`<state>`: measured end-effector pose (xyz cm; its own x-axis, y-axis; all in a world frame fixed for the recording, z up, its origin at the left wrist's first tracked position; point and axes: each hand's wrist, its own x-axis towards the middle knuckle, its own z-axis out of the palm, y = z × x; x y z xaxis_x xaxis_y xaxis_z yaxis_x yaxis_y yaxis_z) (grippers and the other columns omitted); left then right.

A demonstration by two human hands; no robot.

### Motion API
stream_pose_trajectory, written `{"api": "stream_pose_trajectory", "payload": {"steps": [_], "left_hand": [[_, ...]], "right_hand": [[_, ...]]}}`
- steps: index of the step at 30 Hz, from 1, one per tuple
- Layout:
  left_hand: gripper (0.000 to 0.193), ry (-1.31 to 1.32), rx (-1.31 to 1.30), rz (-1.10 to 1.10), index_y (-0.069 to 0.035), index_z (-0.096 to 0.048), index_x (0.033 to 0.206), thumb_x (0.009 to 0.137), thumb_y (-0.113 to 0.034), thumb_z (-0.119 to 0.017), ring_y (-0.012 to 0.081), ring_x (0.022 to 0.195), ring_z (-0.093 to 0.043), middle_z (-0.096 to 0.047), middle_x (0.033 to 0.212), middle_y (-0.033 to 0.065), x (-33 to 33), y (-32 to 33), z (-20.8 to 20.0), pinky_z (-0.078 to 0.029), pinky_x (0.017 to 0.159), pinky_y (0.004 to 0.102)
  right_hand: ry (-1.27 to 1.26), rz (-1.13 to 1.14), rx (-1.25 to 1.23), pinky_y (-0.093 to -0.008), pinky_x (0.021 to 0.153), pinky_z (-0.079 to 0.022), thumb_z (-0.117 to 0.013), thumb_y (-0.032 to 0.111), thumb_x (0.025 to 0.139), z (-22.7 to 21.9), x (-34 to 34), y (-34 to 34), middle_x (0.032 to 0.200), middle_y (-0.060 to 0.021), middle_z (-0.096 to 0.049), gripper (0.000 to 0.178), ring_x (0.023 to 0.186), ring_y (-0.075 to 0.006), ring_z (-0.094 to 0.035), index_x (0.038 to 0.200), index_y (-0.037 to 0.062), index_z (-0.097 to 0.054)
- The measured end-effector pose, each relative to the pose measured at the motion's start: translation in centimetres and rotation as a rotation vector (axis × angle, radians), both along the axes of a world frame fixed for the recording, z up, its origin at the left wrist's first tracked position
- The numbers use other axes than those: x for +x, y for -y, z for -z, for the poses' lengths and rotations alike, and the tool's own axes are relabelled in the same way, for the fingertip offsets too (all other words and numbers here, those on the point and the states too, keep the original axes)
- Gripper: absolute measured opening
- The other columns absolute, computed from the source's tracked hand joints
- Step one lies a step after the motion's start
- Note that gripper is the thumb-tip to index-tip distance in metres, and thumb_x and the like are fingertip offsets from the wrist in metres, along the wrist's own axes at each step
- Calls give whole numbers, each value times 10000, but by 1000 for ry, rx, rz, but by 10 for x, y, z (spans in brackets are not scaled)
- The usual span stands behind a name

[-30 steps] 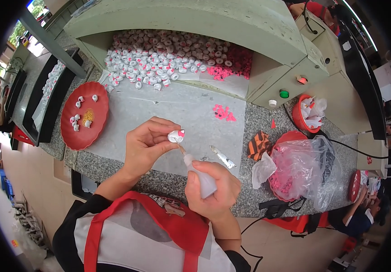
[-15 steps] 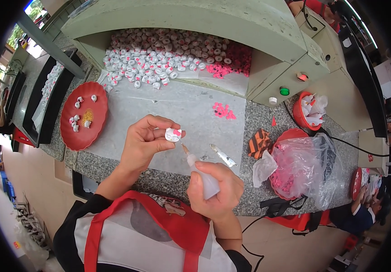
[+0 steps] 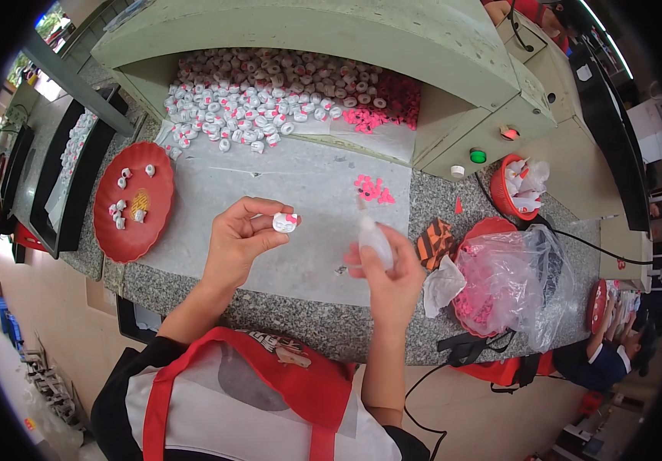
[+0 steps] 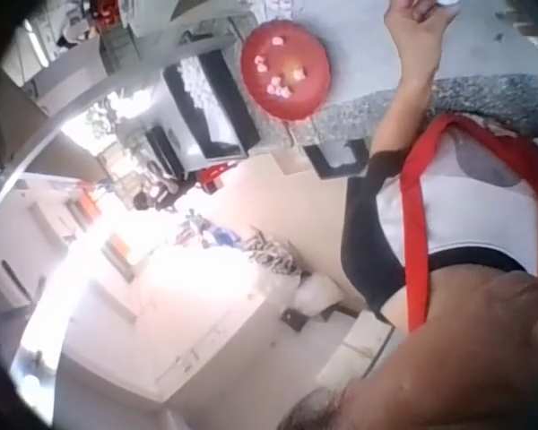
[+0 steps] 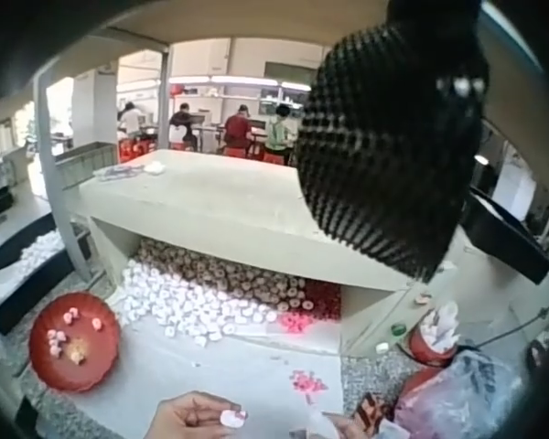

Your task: Assembling small plastic toy figurines by applying glue and attaching accessory components.

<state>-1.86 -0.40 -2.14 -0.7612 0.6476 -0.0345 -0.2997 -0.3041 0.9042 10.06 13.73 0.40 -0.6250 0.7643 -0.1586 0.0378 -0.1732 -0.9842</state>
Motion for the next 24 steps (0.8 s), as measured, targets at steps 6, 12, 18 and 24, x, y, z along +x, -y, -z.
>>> {"api": "stream_pose_trajectory", "payload": {"steps": [6, 12, 18, 24], "left_hand": [[305, 38, -24, 46, 28, -515, 979, 701, 137, -579, 177, 908, -589, -587, 993, 134, 7, -2, 7, -488, 752, 251], [303, 12, -71, 2, 26, -519, 984, 706, 131, -577, 165, 890, -595, -596, 974, 132, 3, 4, 17, -489, 747, 247], [311, -33, -73, -24, 36, -513, 1010, 717, 111, -583, 157, 863, -600, -596, 966, 126, 11, -3, 8, -488, 747, 246], [319, -111, -111, -44, 37, -512, 1045, 739, 118, -554, 146, 863, -590, -587, 970, 110, 22, -8, -1, -489, 762, 240]], "right_hand": [[545, -25, 737, -354, 642, -492, -605, 136, 698, 84, -65, -72, 846, -145, -585, 219, 737, -244, -606, 871, 4, -577], [817, -132, 1059, -415, 669, -468, -635, 237, 702, 91, -70, -71, 894, -149, -566, 280, 752, -339, -589, 898, 38, -613], [590, -60, 1034, -342, 575, -475, -638, 195, 719, 74, -43, -72, 757, -143, -610, 220, 601, -268, -599, 844, 16, -612], [-30, -338, 155, -185, 476, -419, -640, 46, 731, -11, -5, 4, 685, -20, -579, 99, 549, -58, -516, 803, -9, -600]]}}
